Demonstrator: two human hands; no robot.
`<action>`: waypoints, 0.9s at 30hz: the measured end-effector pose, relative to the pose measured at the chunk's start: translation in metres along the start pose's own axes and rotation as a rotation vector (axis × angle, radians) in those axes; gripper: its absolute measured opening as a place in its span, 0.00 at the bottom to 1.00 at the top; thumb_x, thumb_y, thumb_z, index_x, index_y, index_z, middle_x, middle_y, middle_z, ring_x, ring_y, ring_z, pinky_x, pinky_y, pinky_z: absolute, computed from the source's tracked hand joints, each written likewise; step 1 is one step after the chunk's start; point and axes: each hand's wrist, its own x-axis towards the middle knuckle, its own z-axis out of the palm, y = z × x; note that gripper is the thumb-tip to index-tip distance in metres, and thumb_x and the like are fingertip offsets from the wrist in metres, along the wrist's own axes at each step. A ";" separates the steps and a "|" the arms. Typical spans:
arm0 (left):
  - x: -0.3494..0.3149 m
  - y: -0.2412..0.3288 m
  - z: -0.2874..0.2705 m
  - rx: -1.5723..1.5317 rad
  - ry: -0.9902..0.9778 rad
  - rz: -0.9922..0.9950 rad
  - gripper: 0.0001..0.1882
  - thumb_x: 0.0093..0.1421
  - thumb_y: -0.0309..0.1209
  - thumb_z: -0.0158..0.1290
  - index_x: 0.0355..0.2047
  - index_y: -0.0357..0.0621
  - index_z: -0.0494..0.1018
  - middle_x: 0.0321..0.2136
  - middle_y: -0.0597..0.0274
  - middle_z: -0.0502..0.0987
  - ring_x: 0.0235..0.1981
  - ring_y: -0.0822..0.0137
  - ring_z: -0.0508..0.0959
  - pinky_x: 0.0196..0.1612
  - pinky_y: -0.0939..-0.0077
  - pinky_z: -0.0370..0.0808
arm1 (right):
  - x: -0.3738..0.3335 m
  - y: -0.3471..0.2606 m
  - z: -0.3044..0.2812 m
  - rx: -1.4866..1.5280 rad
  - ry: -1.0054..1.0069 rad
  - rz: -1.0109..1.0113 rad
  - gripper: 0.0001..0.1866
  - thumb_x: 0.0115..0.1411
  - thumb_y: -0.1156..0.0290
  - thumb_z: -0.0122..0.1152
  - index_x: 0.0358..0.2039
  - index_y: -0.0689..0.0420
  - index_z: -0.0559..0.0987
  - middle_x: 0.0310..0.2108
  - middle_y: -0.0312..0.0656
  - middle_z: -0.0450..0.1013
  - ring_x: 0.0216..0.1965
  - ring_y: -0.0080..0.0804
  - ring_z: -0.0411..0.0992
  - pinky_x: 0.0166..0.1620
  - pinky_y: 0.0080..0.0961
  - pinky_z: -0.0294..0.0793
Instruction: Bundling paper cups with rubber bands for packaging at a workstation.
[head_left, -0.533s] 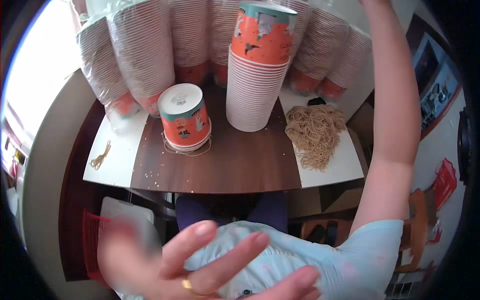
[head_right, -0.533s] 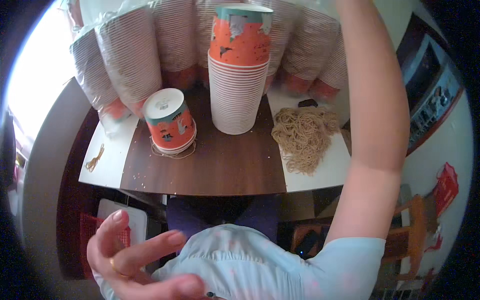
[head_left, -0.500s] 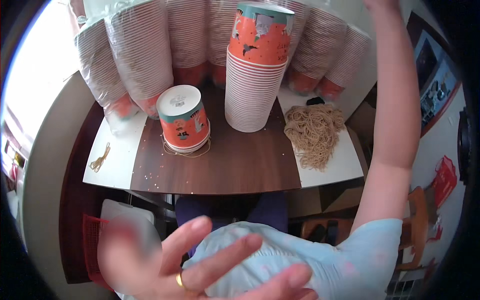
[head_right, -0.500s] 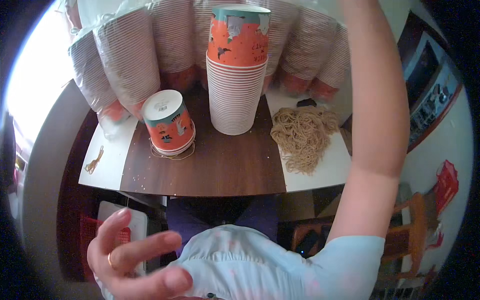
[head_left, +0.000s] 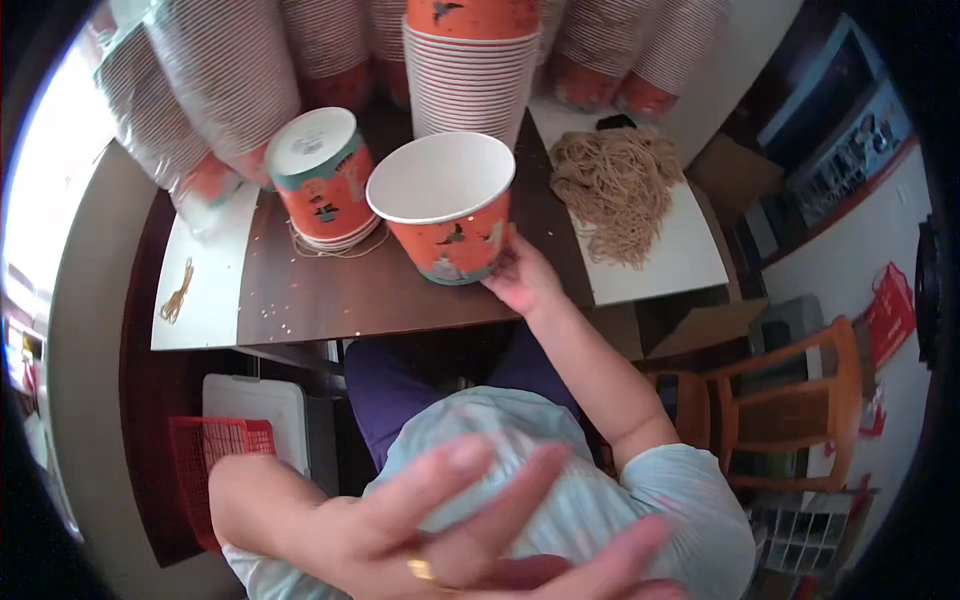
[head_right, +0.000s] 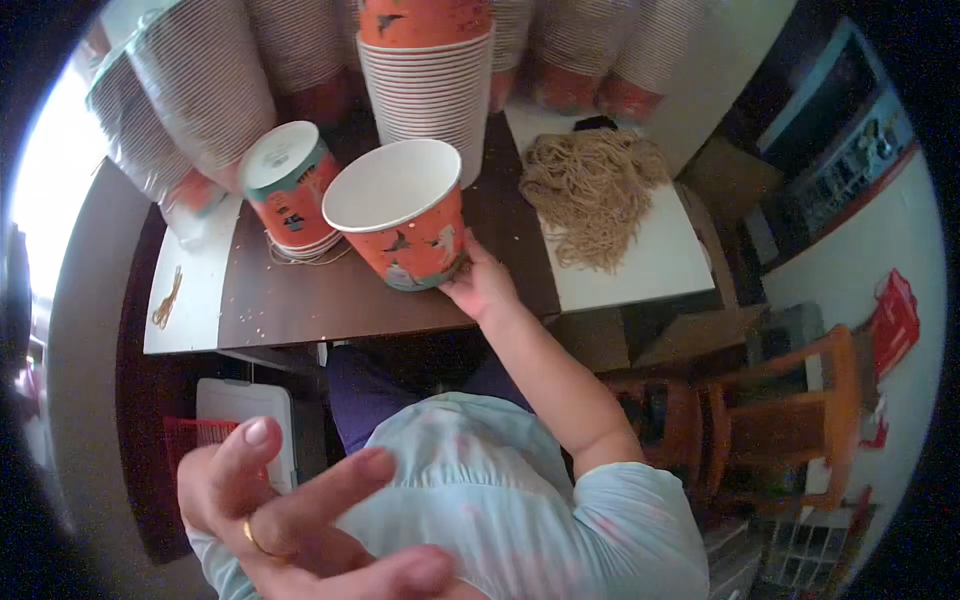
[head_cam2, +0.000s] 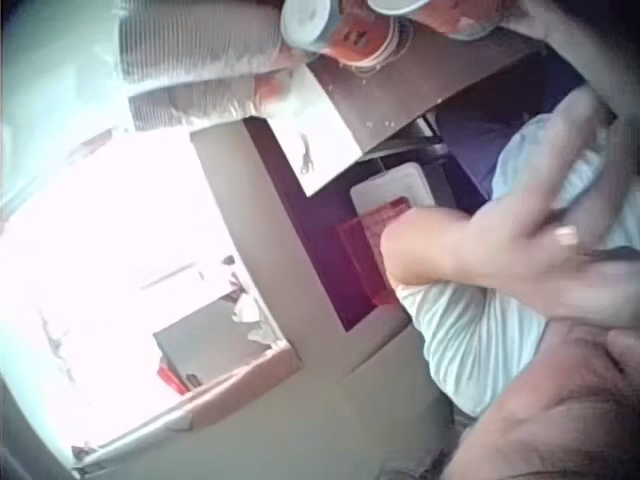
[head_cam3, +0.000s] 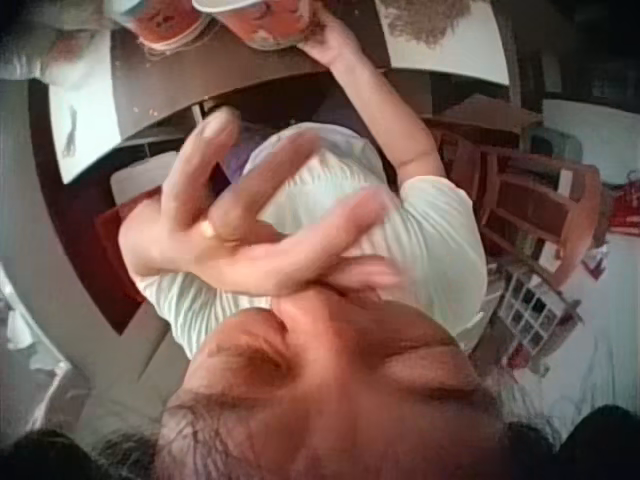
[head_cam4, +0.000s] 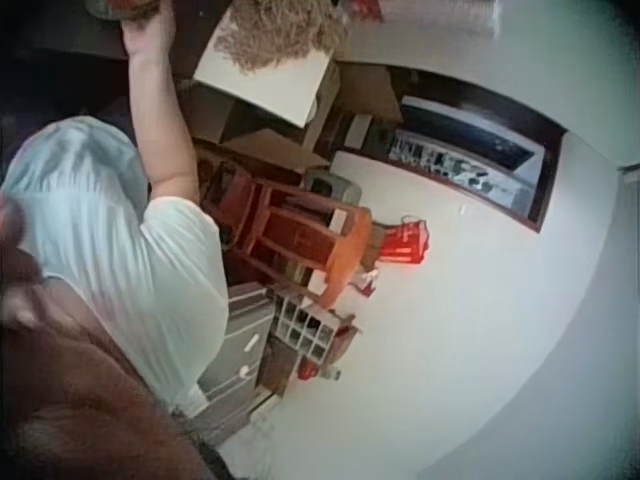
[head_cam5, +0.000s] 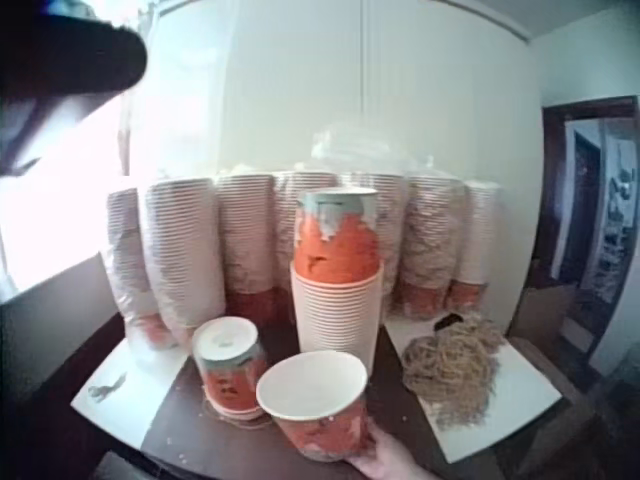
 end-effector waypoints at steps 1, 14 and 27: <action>-0.003 -0.005 -0.001 -0.029 -0.114 0.012 0.25 0.62 0.57 0.44 0.51 0.60 0.73 0.46 0.80 0.71 0.37 0.70 0.77 0.48 0.60 0.76 | 0.003 0.002 0.000 -0.001 0.019 -0.006 0.19 0.62 0.55 0.54 0.49 0.53 0.73 0.50 0.42 0.69 0.53 0.41 0.67 0.57 0.47 0.65; -0.023 0.003 0.032 -0.140 -0.051 -0.060 0.16 0.56 0.40 0.54 0.46 0.63 0.74 0.41 0.66 0.72 0.36 0.66 0.77 0.51 0.56 0.70 | -0.031 -0.127 -0.008 -1.668 0.048 -0.346 0.11 0.61 0.66 0.54 0.35 0.59 0.79 0.27 0.36 0.75 0.26 0.22 0.71 0.31 0.21 0.72; -0.112 0.029 0.110 -0.604 -0.414 -0.528 0.21 0.44 0.25 0.55 0.42 0.41 0.75 0.38 0.60 0.75 0.30 0.64 0.76 0.44 0.64 0.72 | -0.029 -0.192 -0.057 -2.164 0.349 -0.636 0.13 0.50 0.62 0.62 0.27 0.60 0.81 0.29 0.50 0.75 0.34 0.49 0.74 0.39 0.42 0.72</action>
